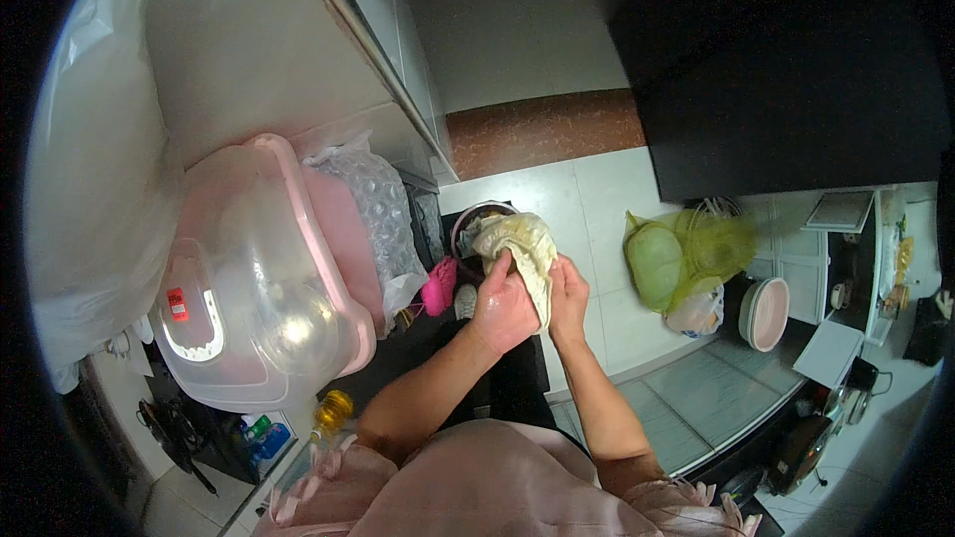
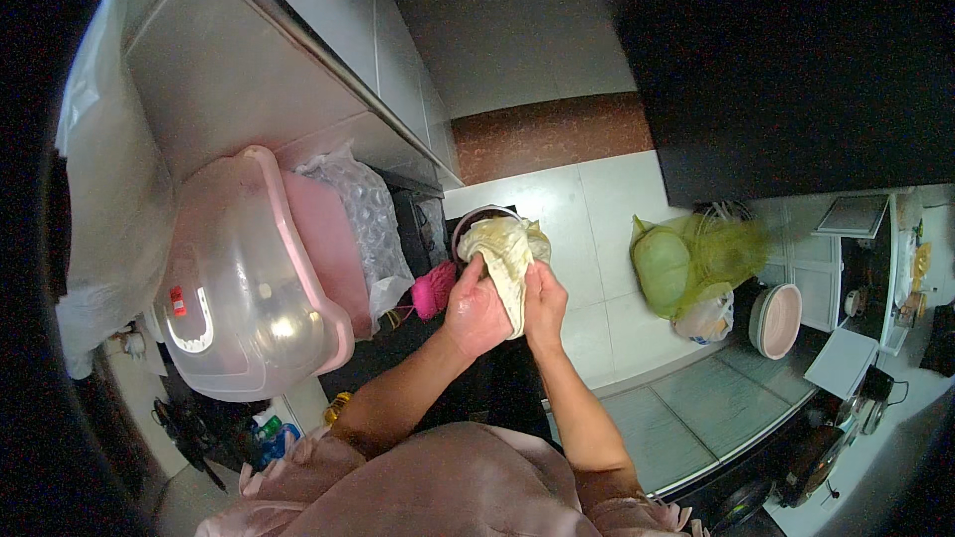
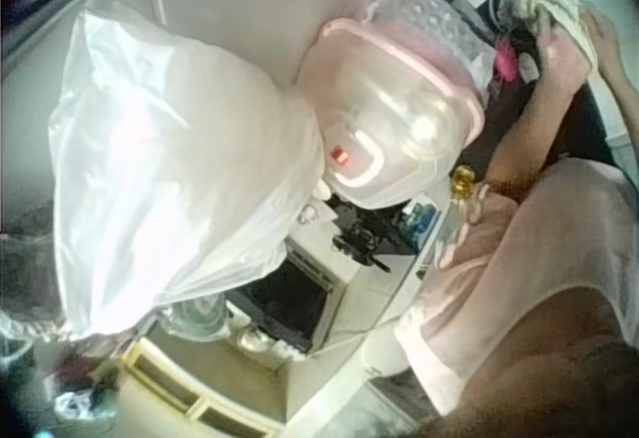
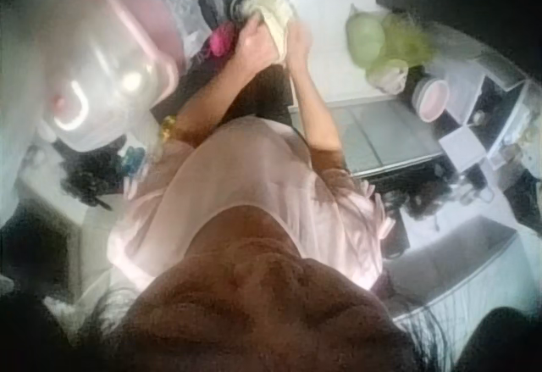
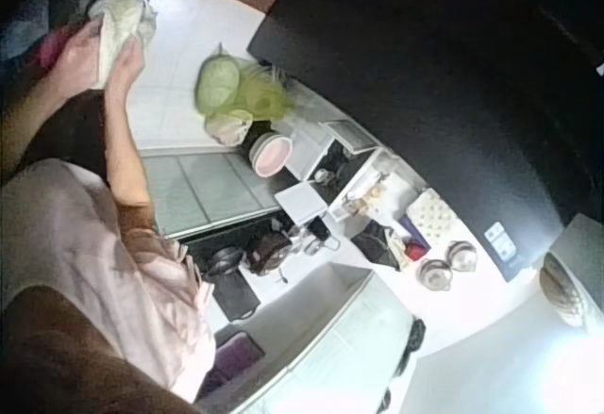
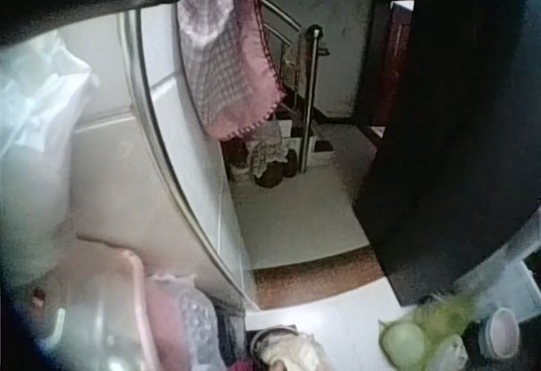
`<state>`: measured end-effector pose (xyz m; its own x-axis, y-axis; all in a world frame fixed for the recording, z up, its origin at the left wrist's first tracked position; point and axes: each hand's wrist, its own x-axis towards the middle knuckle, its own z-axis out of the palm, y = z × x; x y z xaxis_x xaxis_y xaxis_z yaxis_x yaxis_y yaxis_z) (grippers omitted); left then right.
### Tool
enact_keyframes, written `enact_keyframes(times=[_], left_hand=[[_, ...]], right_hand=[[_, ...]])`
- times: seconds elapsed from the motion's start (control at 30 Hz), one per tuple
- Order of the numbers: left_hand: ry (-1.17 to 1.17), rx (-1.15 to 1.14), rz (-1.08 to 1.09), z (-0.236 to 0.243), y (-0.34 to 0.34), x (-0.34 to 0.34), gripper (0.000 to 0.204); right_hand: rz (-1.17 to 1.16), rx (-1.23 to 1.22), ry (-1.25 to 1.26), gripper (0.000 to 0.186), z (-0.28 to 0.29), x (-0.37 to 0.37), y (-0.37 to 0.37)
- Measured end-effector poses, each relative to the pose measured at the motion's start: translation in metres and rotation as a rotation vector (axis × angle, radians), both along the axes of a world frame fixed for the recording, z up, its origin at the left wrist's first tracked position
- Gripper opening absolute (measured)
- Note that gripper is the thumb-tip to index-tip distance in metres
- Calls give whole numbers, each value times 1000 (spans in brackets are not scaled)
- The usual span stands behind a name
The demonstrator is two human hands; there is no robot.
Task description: The person folds a white paper strip around a long metal light fixture on a table, then carries it to the kitchen and installs it into a recessed slot above the stove. The person also briefly handles a cloth and opens a cabinet.
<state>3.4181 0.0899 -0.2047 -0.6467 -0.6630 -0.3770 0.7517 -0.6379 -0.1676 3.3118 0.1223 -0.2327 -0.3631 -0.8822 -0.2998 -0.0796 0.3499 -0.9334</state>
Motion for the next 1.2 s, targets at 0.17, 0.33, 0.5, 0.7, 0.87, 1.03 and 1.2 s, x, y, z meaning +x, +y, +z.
enact_keyframes(times=[0.17,0.33,0.5,0.7,0.87,1.03,1.2], left_hand=[[177,-203,-70,17,-6,21,88],[-182,145,16,-29,-3,37,90],[19,-241,232,-55,4,20,52],[-220,-17,125,-52,-11,11,50],[-303,104,20,-53,-8,19,47],[-171,10,-154,-29,3,28,73],[10,-130,-20,17,-6,64,83]], right_hand=[[-332,-24,-24,28,-41,-39,-26],[-310,97,-508,27,17,5,-25],[689,-414,487,20,48,35,-13],[504,-488,538,17,37,38,-20],[373,-307,627,30,12,50,-52],[457,44,735,34,-36,25,-68],[252,161,660,35,-55,-6,-58]])
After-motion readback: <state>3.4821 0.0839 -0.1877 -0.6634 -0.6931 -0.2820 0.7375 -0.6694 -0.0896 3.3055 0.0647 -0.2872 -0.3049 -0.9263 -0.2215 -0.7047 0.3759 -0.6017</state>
